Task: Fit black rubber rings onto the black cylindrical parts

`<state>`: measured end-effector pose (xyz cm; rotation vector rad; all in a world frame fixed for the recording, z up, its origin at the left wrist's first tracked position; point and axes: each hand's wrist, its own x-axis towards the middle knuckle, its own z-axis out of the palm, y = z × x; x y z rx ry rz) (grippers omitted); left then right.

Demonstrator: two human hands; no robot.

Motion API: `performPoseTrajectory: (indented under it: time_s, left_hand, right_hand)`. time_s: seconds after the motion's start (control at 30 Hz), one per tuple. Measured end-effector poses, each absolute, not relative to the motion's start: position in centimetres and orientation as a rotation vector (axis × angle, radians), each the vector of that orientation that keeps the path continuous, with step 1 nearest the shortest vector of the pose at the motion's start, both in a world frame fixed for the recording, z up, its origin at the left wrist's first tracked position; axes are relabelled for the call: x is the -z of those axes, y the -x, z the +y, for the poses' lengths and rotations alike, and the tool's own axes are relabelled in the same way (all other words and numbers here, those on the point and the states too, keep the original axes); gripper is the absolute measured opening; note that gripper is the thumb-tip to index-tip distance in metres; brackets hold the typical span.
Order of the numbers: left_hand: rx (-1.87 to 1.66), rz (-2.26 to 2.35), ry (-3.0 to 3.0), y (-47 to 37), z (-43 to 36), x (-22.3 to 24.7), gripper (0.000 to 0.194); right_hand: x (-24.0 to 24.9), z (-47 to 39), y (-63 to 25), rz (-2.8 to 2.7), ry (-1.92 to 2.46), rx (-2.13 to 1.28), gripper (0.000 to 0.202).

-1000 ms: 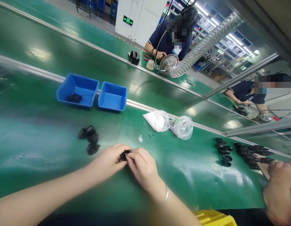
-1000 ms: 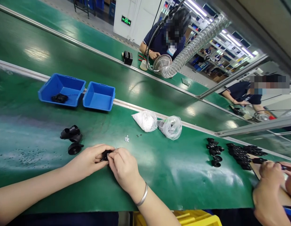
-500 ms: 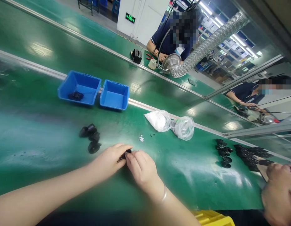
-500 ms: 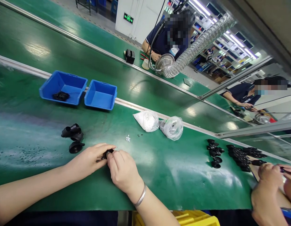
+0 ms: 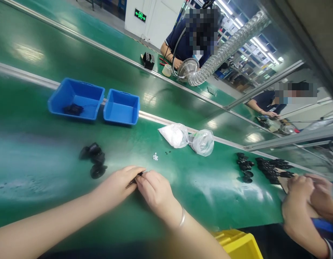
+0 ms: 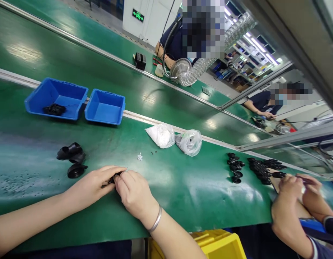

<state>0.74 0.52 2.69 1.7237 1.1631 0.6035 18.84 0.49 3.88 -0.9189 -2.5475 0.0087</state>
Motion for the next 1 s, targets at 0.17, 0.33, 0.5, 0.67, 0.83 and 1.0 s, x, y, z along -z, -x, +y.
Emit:
performPoseTrajectory:
  time_s: [0.17,0.33,0.5,0.67,0.83,1.0]
  left_hand:
    - [-0.597,1.118,-1.601,-1.1,0.6,-3.4,0.034]
    - [-0.518,1.127,-1.395,-1.3,0.6,-3.2,0.048]
    - [-0.492,1.102,-1.302,-1.3,0.5,-2.9,0.052]
    - [-0.499,1.064,-1.247,-1.4,0.2,-2.3,0.051]
    - [-0.521,1.055,-1.209,-1.4,0.3,-2.2,0.053]
    - [-0.558,1.057,-1.261,-1.5,0.6,-2.8,0.044]
  right_hand:
    - [-4.5,2.0,-21.0,-2.382,0.893,-0.292,0.009]
    - [-3.5,5.3,-26.1,-2.031,1.526,-0.243,0.012]
    - [-1.8,6.8,-27.3,-2.05,1.555,-0.255,0.014]
    - [-1.5,7.3,-26.9,-2.036,1.55,-0.279,0.015]
    - [-2.5,6.7,-26.3,-1.99,1.553,-0.339,0.017]
    - [-4.1,3.3,-22.2,-2.09,1.228,-0.621,0.009]
